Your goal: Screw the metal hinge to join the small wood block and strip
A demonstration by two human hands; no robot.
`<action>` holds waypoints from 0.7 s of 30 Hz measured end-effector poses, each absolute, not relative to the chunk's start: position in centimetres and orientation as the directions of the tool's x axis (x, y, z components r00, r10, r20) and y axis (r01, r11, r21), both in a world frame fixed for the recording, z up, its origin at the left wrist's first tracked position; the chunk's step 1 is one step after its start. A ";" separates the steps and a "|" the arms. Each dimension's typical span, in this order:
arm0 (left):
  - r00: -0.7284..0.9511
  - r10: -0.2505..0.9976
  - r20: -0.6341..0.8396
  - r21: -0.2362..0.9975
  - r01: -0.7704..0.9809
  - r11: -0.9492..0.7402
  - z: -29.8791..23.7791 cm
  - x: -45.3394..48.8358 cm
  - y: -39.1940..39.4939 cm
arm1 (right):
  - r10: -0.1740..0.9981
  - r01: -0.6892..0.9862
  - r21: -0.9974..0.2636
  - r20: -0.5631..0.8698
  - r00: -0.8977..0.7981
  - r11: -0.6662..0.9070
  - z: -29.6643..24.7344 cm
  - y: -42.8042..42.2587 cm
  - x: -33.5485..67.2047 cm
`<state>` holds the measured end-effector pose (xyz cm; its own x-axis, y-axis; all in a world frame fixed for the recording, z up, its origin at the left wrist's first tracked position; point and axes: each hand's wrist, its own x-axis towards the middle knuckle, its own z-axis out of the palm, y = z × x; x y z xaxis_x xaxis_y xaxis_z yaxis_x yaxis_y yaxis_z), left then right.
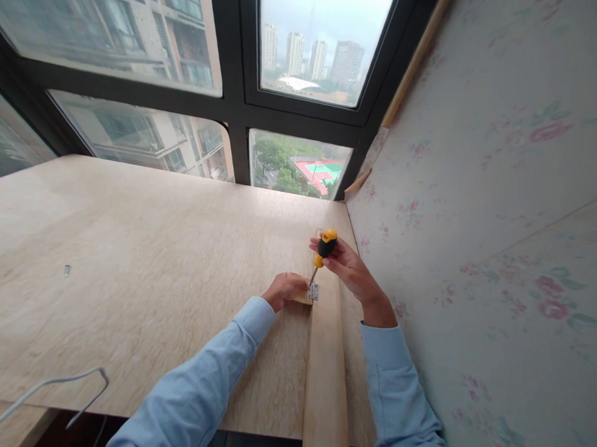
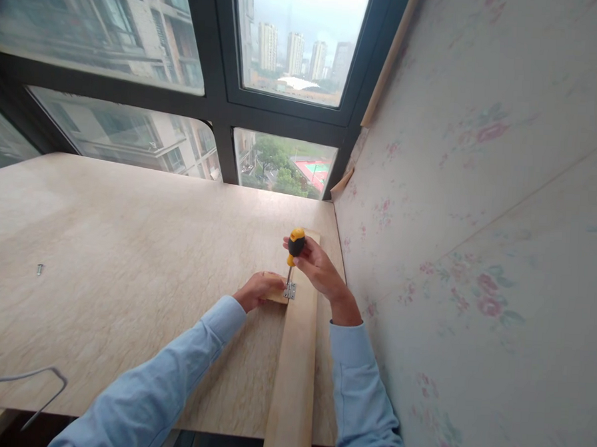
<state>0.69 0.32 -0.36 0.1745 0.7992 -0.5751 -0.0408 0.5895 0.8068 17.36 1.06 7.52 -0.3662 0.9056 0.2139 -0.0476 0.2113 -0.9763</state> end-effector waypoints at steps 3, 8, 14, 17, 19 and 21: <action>0.186 0.811 -0.555 0.822 -0.031 0.569 -0.3 0.6 0.3 | 0.906 -0.024 -0.979 0.196 -0.376 0.202 8.0 0.8 17.2; 0.215 0.821 -0.529 0.832 -0.062 0.551 -0.2 0.6 0.3 | 0.948 0.173 -0.933 0.303 -0.098 0.316 7.6 1.0 16.1; 0.211 0.825 -0.524 0.836 -0.054 0.545 -0.2 0.6 0.1 | 0.953 0.281 -0.913 0.301 -0.025 0.296 7.1 1.3 15.9; 0.201 0.820 -0.536 0.830 -0.053 0.556 0.0 0.6 0.1 | 0.950 0.067 -0.968 0.223 -0.217 0.242 7.3 1.3 16.4; 0.204 0.816 -0.541 0.826 -0.049 0.561 0.0 0.6 0.1 | 0.927 -0.027 -0.980 0.195 -0.321 0.197 7.5 1.2 16.7; 0.202 0.813 -0.546 0.825 -0.038 0.564 -0.1 0.6 0.2 | 0.918 -0.043 -0.984 0.178 -0.354 0.174 7.6 1.2 16.9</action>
<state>0.61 0.20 -0.08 0.2024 0.8130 -0.5460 -0.0379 0.5636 0.8252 16.88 1.18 7.59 -0.3544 0.9181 0.1776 -0.0430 0.1737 -0.9839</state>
